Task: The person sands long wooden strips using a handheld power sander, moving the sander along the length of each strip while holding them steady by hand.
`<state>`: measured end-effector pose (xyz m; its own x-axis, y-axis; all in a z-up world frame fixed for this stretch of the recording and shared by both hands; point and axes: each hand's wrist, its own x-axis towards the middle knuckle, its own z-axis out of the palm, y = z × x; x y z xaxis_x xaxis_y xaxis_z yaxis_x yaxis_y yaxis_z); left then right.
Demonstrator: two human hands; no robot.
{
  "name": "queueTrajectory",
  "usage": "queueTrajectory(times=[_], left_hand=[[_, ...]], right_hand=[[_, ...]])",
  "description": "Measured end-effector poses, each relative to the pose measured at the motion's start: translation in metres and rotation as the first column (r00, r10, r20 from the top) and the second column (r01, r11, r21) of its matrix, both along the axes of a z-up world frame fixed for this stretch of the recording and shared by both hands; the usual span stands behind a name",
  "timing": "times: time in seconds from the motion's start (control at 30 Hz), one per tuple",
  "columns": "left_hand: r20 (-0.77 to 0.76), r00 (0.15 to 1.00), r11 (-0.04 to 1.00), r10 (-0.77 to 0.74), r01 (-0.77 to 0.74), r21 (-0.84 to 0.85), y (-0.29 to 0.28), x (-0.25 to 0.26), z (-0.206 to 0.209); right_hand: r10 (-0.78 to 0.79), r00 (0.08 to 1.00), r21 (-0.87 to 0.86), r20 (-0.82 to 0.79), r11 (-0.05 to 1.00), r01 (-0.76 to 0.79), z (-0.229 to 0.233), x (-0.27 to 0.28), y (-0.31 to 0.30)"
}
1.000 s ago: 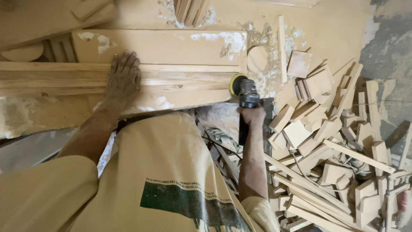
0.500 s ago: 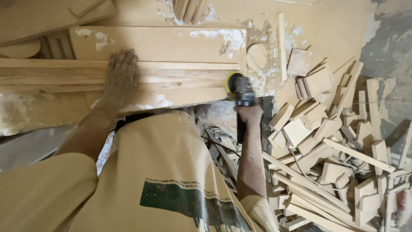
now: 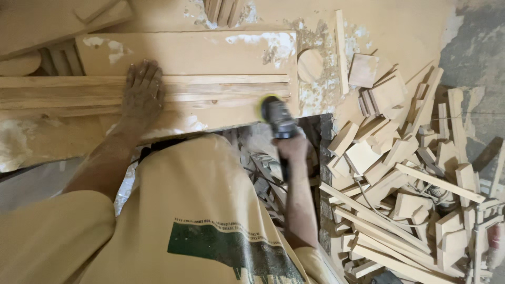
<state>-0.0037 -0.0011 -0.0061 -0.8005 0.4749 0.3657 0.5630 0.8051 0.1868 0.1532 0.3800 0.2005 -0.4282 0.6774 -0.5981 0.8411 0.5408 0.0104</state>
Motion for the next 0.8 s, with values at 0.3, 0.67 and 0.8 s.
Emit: queueTrajectory(times=[0.3,0.67,0.8], left_hand=[[-0.112,0.994,0.998,0.004,0.003,0.07,0.005,-0.001,0.005],[-0.068,0.998,1.0,0.015,-0.016,-0.018,-0.001,0.001,0.002],[-0.059,0.998,0.999,0.038,-0.038,-0.001,-0.008,0.002,0.012]], right_hand=[[-0.154,0.976,0.024,-0.152,0.987,0.16,-0.068,0.021,0.051],[-0.162,0.971,0.083,-0.178,0.98,0.179,-0.075,0.02,0.114],[-0.183,0.944,0.103,-0.275,0.97,0.218,-0.073,0.035,0.118]])
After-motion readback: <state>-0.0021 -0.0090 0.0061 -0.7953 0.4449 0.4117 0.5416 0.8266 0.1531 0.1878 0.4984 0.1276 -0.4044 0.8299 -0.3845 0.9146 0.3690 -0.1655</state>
